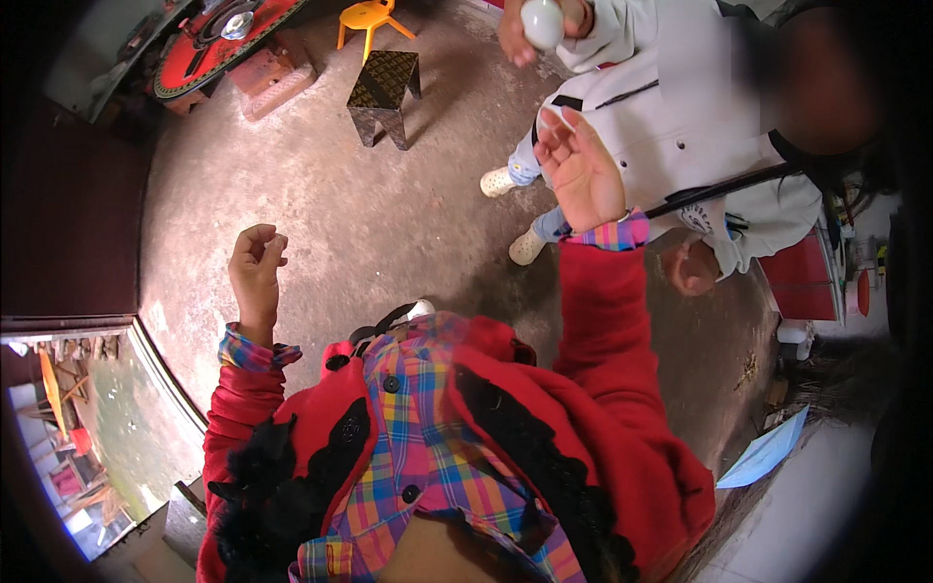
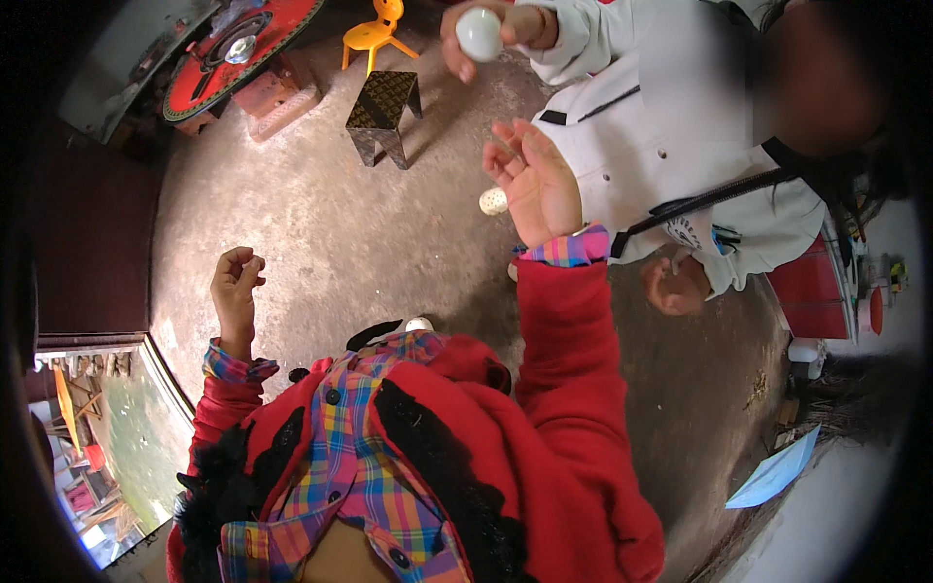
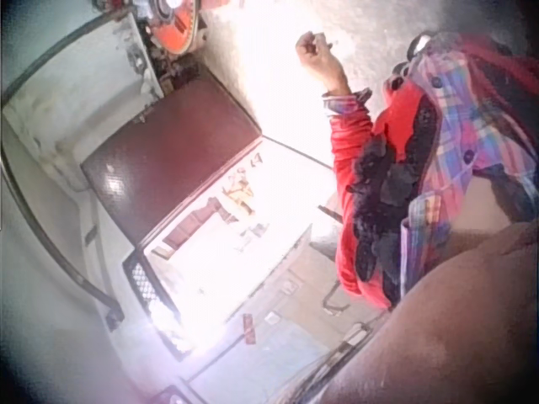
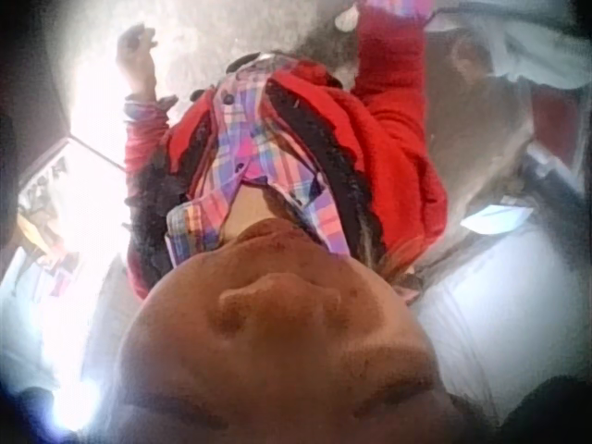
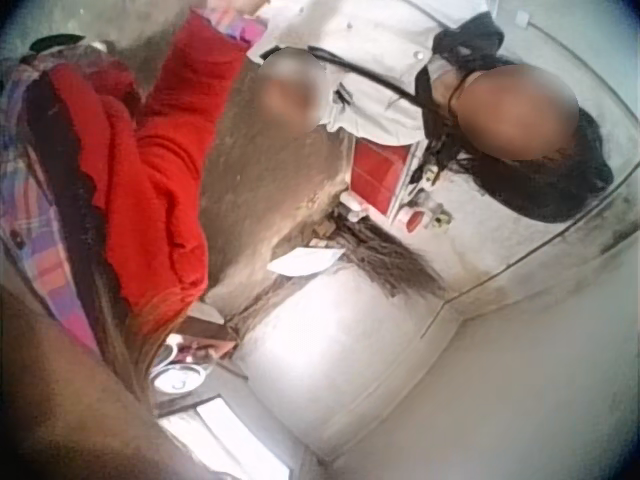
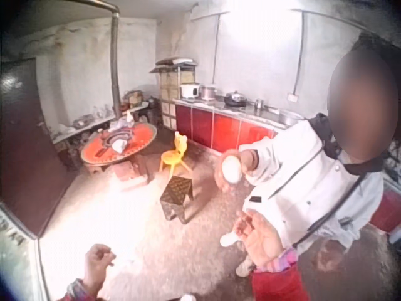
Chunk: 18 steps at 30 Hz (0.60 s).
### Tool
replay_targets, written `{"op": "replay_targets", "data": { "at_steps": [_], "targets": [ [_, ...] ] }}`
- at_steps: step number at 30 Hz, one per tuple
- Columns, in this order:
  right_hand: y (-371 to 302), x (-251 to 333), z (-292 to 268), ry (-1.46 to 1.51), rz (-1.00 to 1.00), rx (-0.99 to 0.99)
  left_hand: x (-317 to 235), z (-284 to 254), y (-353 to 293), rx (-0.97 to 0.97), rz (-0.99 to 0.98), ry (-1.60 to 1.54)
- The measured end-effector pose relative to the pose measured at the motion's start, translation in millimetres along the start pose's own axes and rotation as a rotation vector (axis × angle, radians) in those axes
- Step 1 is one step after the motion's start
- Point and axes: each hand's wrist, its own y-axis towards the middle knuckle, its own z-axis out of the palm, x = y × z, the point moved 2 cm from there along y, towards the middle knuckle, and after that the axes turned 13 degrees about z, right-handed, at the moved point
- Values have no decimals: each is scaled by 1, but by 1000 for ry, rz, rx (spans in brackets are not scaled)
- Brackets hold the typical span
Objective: The person cracks an egg into a bowl, serves porridge from a rice cooker into a bowl, and kneads dough in a metal bowl. The person also washes hands at the sink.
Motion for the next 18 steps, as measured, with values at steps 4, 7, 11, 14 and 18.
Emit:
{"op": "replay_targets", "data": {
  "at_steps": [4,7,11,14,18],
  "targets": [
    [-33,-27,-41,-25,172,-92,47,-6,2,108,-73,184],
    [-62,-56,-67,-64,273,-230,109,-28,-12,199,-159,409],
    [-86,-77,-93,-32,269,-247,202,-78,-38,464,-319,965],
    [-82,-89,-98,-28,273,-299,200,-78,-46,491,-294,1068],
    [-58,-96,-75,-50,366,-238,209,-73,-40,460,-395,870]
  ]
}}
